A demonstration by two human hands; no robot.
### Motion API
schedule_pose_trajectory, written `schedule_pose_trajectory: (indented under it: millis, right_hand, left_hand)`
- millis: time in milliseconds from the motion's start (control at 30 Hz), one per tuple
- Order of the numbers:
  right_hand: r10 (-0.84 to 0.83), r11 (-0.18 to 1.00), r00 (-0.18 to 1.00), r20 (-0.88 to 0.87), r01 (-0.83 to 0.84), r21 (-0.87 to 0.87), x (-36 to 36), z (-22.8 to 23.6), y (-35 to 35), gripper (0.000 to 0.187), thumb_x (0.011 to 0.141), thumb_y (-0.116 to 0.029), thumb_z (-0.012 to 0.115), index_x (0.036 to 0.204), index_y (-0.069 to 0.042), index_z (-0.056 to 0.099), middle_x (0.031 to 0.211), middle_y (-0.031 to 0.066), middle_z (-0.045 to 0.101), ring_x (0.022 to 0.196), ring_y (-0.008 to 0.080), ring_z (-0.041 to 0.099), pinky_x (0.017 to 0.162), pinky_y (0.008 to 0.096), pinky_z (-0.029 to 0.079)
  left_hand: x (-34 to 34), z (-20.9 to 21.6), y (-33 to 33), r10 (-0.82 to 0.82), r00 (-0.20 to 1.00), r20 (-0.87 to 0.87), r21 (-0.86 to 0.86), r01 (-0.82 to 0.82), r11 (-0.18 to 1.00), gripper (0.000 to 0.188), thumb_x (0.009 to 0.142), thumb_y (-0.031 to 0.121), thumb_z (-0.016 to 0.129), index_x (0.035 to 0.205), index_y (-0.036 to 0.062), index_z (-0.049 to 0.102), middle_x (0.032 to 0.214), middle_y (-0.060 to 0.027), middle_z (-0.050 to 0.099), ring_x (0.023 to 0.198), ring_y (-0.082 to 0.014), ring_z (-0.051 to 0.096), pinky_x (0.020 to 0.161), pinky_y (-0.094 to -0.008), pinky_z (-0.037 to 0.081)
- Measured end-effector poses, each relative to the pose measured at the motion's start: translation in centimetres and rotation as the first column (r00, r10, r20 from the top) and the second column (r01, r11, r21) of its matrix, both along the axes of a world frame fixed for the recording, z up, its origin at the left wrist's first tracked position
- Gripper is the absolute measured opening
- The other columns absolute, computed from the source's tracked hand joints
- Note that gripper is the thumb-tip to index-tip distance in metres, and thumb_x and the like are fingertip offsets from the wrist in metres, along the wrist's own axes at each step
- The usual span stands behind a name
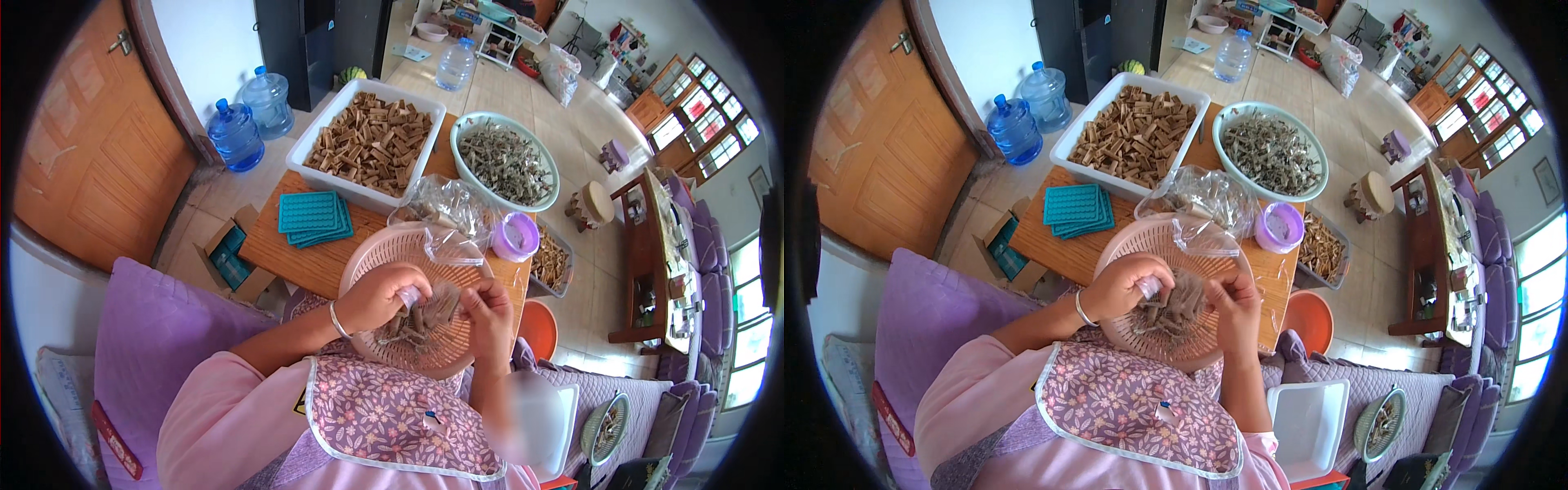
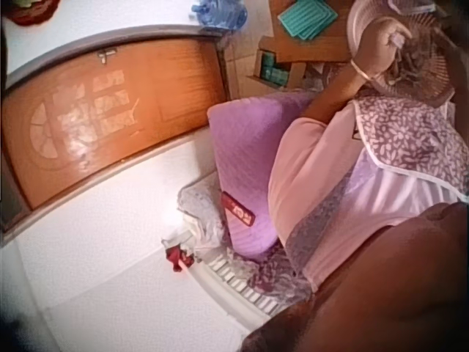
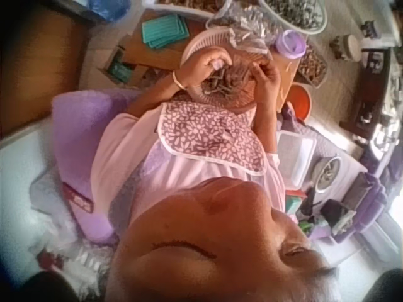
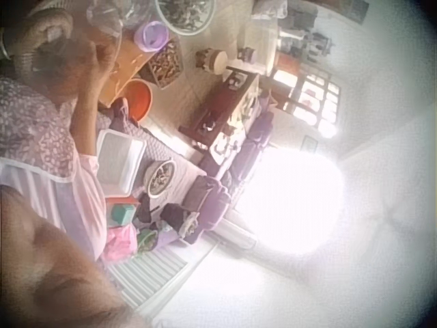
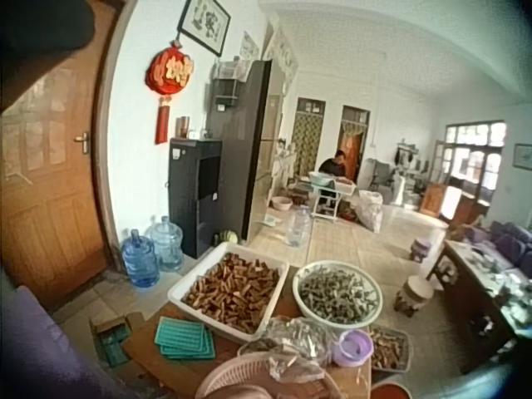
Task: The person puts items into small plastic bags by hand.
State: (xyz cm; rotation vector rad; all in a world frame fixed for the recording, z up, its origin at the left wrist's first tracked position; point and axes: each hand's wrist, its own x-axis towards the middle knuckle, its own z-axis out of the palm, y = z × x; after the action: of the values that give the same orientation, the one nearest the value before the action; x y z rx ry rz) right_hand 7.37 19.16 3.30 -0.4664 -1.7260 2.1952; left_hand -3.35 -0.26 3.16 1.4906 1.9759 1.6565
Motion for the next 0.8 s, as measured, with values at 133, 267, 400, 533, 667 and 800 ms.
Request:
schedule_pose_trajectory:
  millis: [133, 267, 400, 533, 667, 800]
  right_hand:
    - [-0.106, 0.959, 0.994, 0.018, 0.098, 0.266, -4.6, 1.6, 2.7, 0.006, 0.088, -0.002, 0.065, 0.089, 0.0, 0.059, 0.078, 0.003, 0.06, 0.066, 0.0093, 0.055, 0.06, 0.0214, 0.046]
    - [-0.264, 0.899, 0.954, -0.139, 0.296, 0.322, -7.4, 2.0, 3.3, 0.008, 0.087, -0.001, 0.065, 0.093, 0.002, 0.061, 0.081, 0.0038, 0.06, 0.069, 0.0105, 0.056, 0.063, 0.0235, 0.047]
    - [-0.274, 0.711, 0.945, -0.181, 0.326, 0.623, -5.7, -1.3, 3.3, 0.015, 0.084, 0.001, 0.065, 0.099, 0.0, 0.064, 0.084, 0.0064, 0.061, 0.073, 0.0157, 0.059, 0.068, 0.0294, 0.049]
    - [-0.135, 0.405, 0.975, -0.178, 0.219, 0.888, -7.9, 0.0, 2.1, 0.021, 0.085, -0.004, 0.063, 0.106, -0.004, 0.066, 0.091, 0.0182, 0.064, 0.078, 0.0361, 0.061, 0.075, 0.0402, 0.05]
    - [-0.275, 0.263, 0.959, 0.069, 0.006, 0.965, -11.5, 0.0, 3.0, 0.025, 0.091, -0.023, 0.059, 0.106, -0.005, 0.066, 0.1, 0.0203, 0.067, 0.092, 0.0385, 0.064, 0.08, 0.0478, 0.05]
    - [-0.301, 0.161, 0.94, 0.162, -0.117, 0.98, -13.5, -0.3, 4.2, 0.022, 0.091, -0.025, 0.057, 0.098, -0.006, 0.065, 0.094, 0.0177, 0.068, 0.087, 0.0388, 0.065, 0.077, 0.049, 0.051]
  left_hand:
    - [0.6, -0.8, -0.4, 0.152, 0.934, 0.324, -0.07, -0.137, 0.988, 0.016, 0.086, -0.007, 0.054, 0.095, 0.001, 0.064, 0.083, -0.0072, 0.066, 0.079, -0.0154, 0.065, 0.073, -0.0284, 0.05]
    - [1.9, -1.4, -0.3, 0.022, 0.612, 0.79, 0.043, -0.092, 0.995, 0.013, 0.096, 0.003, 0.053, 0.106, 0.0022, 0.061, 0.094, -0.0052, 0.063, 0.082, -0.0103, 0.062, 0.065, -0.0211, 0.046]
    - [2.3, -2.5, -0.6, -0.041, 0.456, 0.889, 0.119, -0.143, 0.983, 0.016, 0.097, 0.007, 0.054, 0.113, 0.0028, 0.057, 0.101, -0.0055, 0.061, 0.084, -0.0088, 0.058, 0.062, -0.0187, 0.043]
    - [2.8, -3.5, -0.3, -0.052, 0.437, 0.898, 0.103, -0.094, 0.99, 0.014, 0.097, 0.008, 0.054, 0.11, 0.003, 0.057, 0.101, -0.0054, 0.061, 0.082, -0.0083, 0.057, 0.062, -0.0184, 0.043]
    - [3.7, -3.1, 0.3, -0.045, 0.474, 0.879, 0.053, -0.004, 0.999, 0.013, 0.098, 0.009, 0.053, 0.11, 0.0047, 0.057, 0.099, -0.0041, 0.062, 0.082, -0.0077, 0.057, 0.062, -0.018, 0.043]
    - [4.1, -3.0, -0.1, 0.042, 0.504, 0.863, -0.059, 0.017, 0.998, 0.016, 0.097, 0.009, 0.054, 0.112, 0.0057, 0.058, 0.1, -0.0034, 0.064, 0.082, -0.007, 0.058, 0.063, -0.0184, 0.044]
